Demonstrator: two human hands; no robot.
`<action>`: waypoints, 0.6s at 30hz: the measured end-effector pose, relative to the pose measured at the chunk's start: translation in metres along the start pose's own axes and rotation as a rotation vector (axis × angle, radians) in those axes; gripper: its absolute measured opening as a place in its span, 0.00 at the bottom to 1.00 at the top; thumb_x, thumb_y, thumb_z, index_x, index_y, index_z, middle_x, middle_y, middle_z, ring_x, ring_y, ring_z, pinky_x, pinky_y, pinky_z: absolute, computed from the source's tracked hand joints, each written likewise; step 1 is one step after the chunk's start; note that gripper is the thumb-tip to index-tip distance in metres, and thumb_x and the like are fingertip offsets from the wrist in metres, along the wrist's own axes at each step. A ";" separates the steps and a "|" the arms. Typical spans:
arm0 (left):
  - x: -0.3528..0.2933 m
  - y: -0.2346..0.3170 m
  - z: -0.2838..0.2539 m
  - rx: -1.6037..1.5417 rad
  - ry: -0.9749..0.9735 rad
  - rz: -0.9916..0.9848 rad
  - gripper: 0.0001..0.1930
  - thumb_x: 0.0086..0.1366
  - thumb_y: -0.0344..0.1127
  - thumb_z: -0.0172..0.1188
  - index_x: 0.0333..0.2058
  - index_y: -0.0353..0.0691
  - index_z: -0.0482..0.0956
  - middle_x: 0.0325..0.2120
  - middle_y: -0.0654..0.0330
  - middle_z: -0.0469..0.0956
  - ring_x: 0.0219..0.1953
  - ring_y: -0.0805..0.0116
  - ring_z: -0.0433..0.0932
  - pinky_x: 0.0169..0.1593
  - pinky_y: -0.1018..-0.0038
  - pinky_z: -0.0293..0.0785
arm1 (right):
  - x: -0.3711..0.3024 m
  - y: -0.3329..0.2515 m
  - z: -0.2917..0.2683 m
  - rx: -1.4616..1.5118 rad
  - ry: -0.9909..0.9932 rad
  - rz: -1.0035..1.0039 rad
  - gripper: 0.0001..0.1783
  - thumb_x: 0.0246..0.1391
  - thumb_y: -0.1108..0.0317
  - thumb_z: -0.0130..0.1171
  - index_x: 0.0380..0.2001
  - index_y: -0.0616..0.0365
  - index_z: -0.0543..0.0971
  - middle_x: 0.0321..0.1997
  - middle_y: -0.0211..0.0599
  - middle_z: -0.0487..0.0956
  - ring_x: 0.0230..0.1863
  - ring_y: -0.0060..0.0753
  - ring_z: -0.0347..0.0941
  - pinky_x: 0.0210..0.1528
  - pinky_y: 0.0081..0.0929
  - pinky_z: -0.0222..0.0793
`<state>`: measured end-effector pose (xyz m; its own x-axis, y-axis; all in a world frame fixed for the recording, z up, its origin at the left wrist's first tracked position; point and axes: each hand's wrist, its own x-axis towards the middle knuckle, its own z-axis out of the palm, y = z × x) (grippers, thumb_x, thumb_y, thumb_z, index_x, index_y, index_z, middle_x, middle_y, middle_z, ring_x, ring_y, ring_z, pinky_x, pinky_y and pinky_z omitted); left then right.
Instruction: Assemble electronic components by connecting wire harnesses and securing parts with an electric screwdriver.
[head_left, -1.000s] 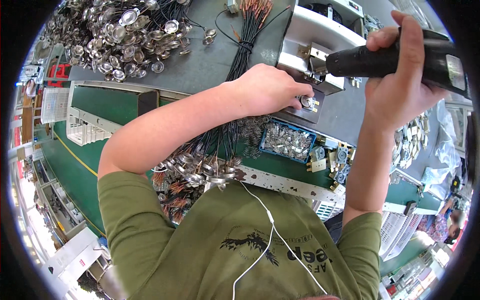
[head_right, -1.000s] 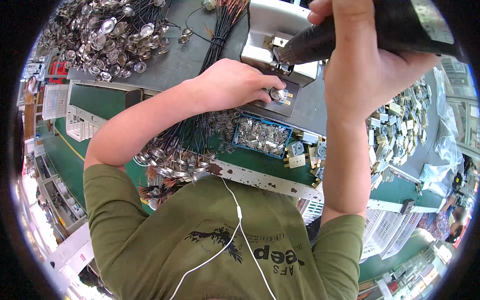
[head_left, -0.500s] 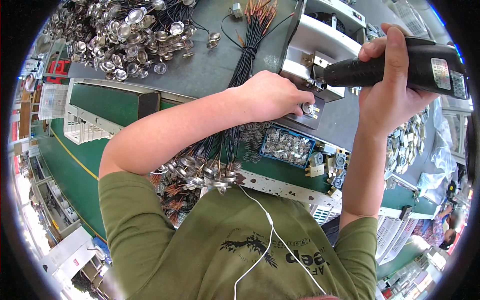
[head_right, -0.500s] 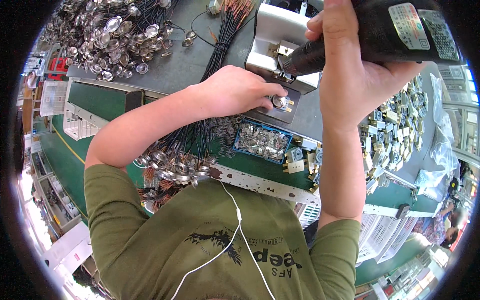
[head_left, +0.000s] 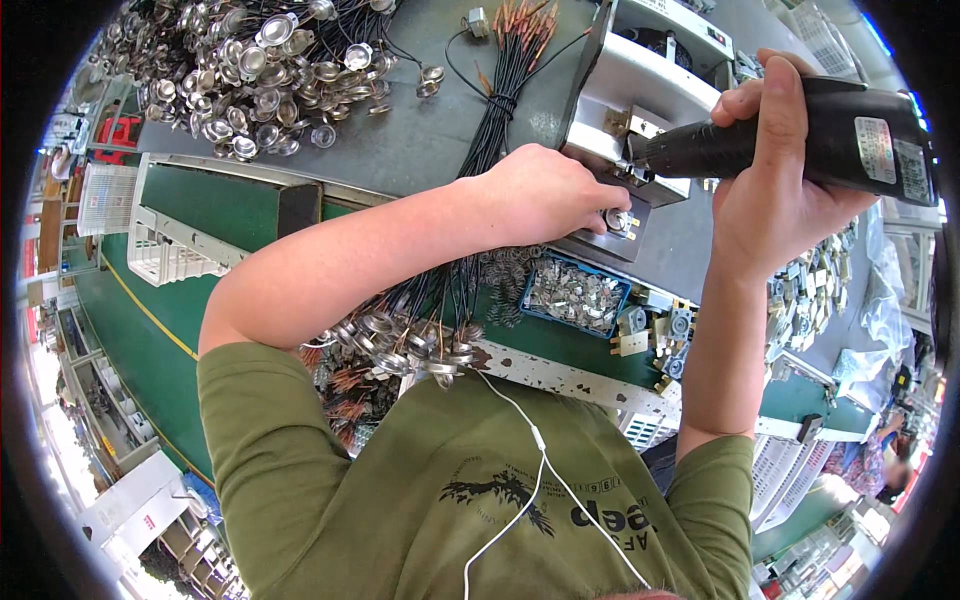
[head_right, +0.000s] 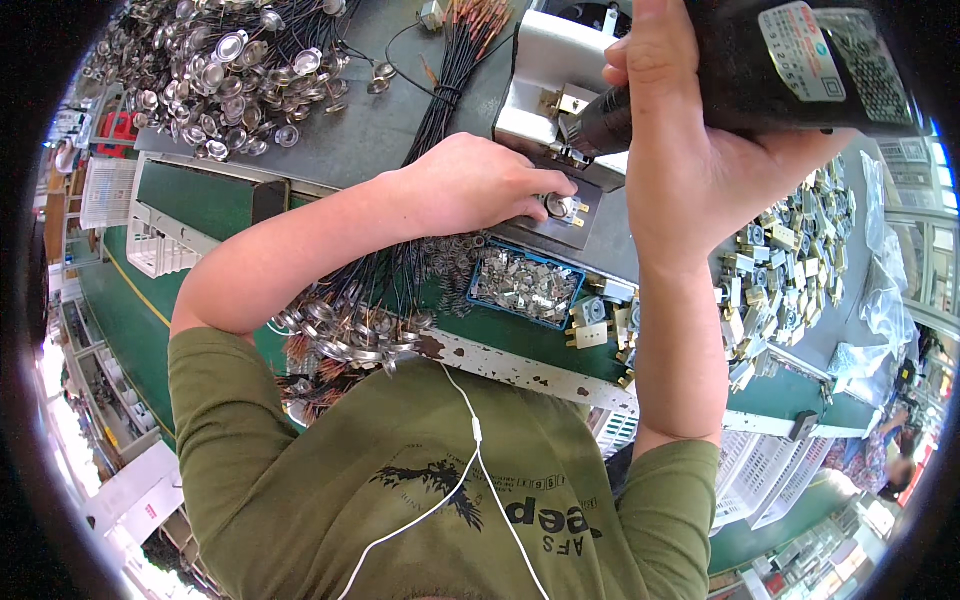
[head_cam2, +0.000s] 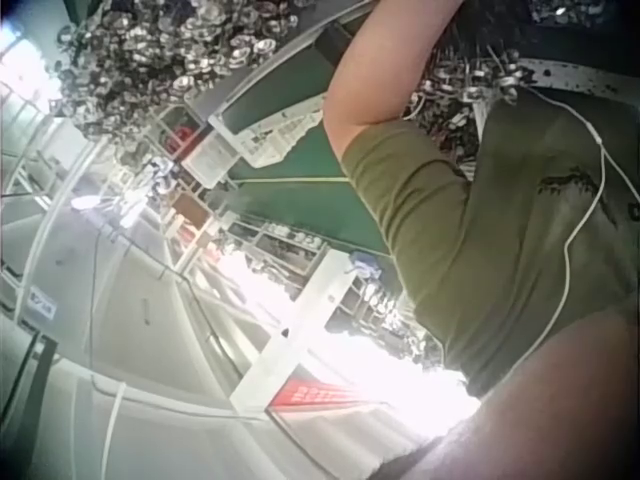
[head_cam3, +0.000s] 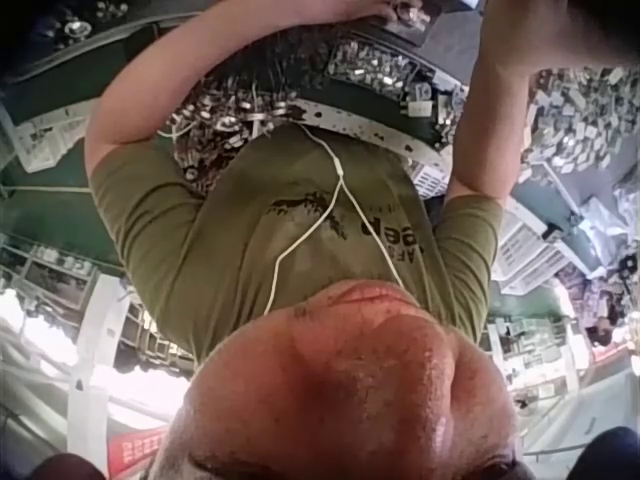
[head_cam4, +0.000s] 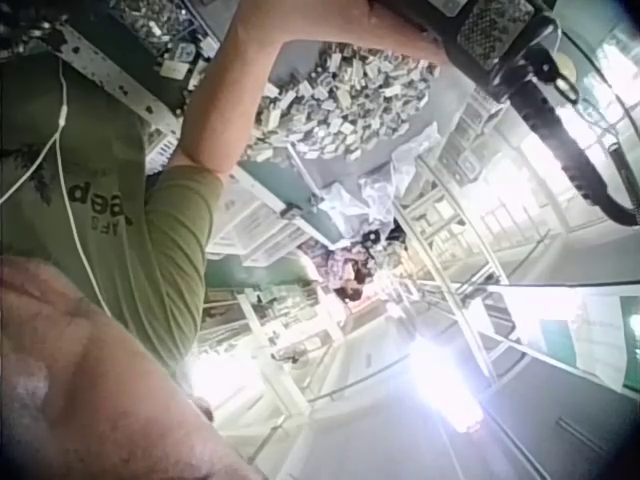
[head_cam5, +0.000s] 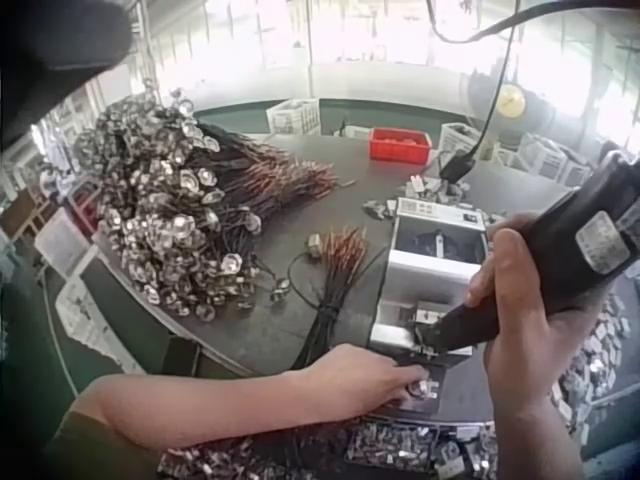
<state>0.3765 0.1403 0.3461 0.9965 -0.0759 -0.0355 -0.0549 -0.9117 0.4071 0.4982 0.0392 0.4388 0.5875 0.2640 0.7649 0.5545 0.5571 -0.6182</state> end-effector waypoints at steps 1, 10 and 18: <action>0.000 0.000 0.000 0.000 0.000 -0.001 0.13 0.68 0.45 0.60 0.48 0.52 0.78 0.30 0.58 0.84 0.39 0.55 0.85 0.39 0.59 0.81 | 0.000 0.000 0.003 0.005 0.008 -0.028 0.08 0.60 0.80 0.64 0.40 0.72 0.77 0.24 0.44 0.81 0.20 0.31 0.77 0.27 0.28 0.77; -0.001 -0.001 0.000 -0.012 -0.017 0.004 0.13 0.68 0.45 0.59 0.49 0.52 0.78 0.30 0.58 0.84 0.39 0.55 0.85 0.39 0.59 0.80 | 0.000 0.003 -0.005 -0.116 -0.107 -0.037 0.06 0.60 0.81 0.63 0.39 0.73 0.78 0.25 0.45 0.82 0.21 0.30 0.77 0.26 0.27 0.77; 0.001 0.001 -0.003 0.001 -0.086 -0.035 0.19 0.68 0.48 0.59 0.57 0.60 0.77 0.34 0.58 0.83 0.42 0.56 0.83 0.42 0.60 0.80 | 0.000 -0.018 0.012 -0.076 -0.067 -0.046 0.07 0.60 0.80 0.63 0.39 0.74 0.76 0.29 0.49 0.83 0.21 0.30 0.77 0.25 0.27 0.77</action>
<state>0.3778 0.1409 0.3494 0.9888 -0.0779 -0.1276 -0.0200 -0.9147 0.4037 0.4807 0.0388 0.4520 0.5211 0.2932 0.8016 0.6246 0.5090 -0.5922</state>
